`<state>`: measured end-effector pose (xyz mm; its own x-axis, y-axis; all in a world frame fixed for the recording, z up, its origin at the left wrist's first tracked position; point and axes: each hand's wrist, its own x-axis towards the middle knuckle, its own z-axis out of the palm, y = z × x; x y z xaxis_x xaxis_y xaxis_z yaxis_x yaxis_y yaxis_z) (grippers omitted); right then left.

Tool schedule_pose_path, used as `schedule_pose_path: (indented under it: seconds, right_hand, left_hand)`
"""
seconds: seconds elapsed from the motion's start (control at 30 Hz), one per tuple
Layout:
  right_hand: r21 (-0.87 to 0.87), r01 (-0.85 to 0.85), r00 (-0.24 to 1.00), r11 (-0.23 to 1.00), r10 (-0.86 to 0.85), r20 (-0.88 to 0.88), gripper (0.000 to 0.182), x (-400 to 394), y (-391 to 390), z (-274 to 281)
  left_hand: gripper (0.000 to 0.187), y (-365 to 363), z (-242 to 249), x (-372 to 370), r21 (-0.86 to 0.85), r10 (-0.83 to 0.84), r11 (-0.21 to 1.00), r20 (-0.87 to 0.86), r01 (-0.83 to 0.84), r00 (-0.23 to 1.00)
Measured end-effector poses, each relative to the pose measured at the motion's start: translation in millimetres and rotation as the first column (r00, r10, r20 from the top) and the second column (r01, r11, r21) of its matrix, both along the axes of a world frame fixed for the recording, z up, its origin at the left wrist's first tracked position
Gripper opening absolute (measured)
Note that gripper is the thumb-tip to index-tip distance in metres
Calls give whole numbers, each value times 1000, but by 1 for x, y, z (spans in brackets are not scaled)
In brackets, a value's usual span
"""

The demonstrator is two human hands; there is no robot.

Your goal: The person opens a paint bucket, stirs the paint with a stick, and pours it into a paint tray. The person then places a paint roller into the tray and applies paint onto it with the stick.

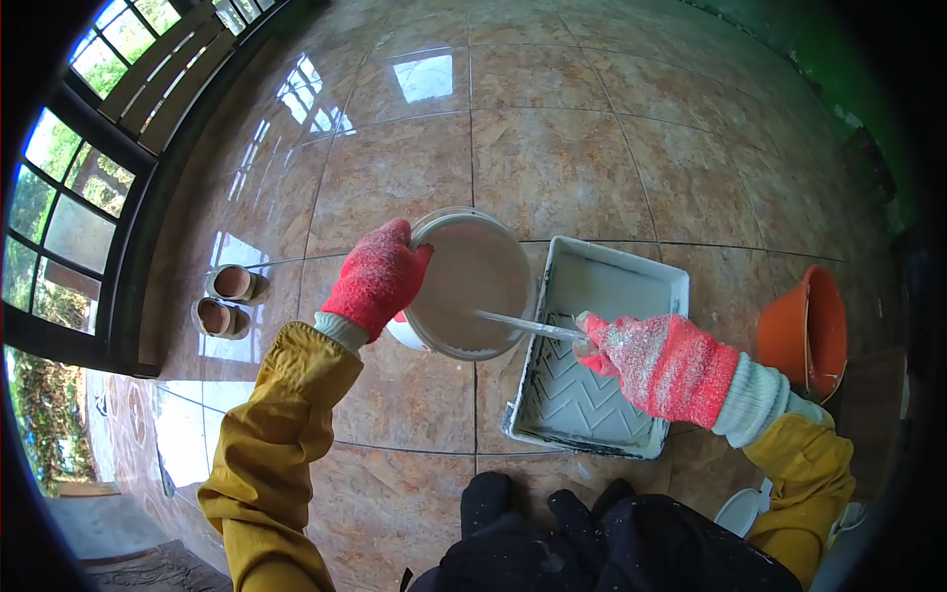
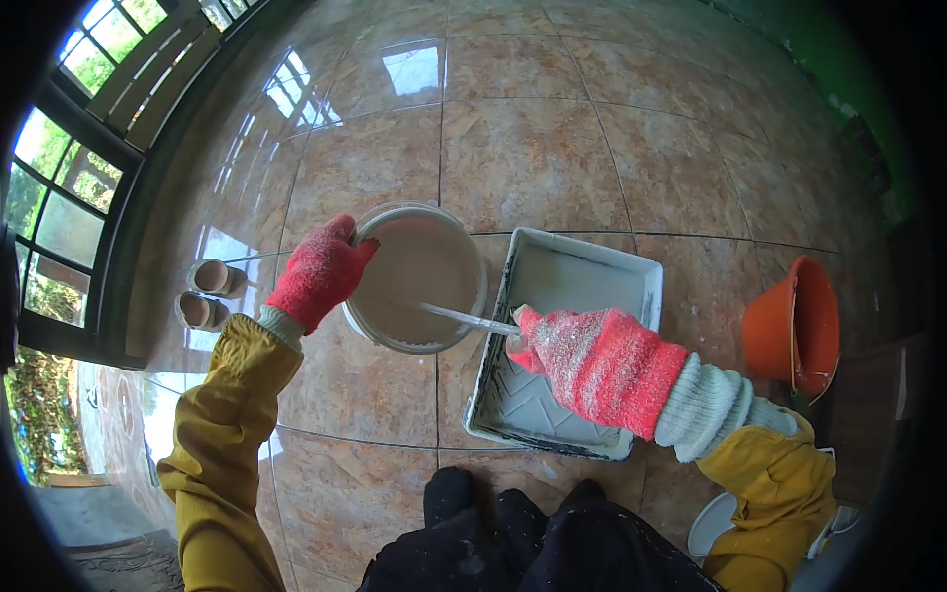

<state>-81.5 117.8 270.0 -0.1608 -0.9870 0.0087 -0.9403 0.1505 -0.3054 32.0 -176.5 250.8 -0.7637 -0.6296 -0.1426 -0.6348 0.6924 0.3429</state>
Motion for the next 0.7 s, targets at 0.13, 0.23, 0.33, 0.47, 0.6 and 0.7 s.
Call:
schedule_pose_path:
  seconds: [0.13, 0.23, 0.33, 0.47, 0.6, 0.7]
  right_hand:
    - [44, 18, 995, 999, -14, -98, 44, -2, 2, 13]
    - [-23, 54, 987, 998, -57, -151, 48, -4, 11, 27]
    - [26, 77, 955, 997, -66, -289, 51, -8, 21, 36]
    - [18, 87, 916, 996, -73, -394, 51, -16, 38, 27]
    - [-57, 95, 870, 994, -111, -480, 51, -26, 44, 2]
    - [-14, 168, 886, 986, -157, -437, 50, -27, 41, -13]
  left_hand:
    - [34, 3, 5, -2, 15, 42, 999, 35, -42, 999]
    - [35, 12, -4, -11, -42, -28, 999, -41, 27, 999]
    - [37, 23, -10, -26, -79, -126, 990, -115, 117, 985]
    - [35, 35, -3, -41, -35, -215, 976, -82, 213, 973]
    - [35, 39, -5, -54, -44, -286, 958, -65, 284, 956]
    - [36, 43, -7, -61, -43, -319, 947, -22, 318, 947]
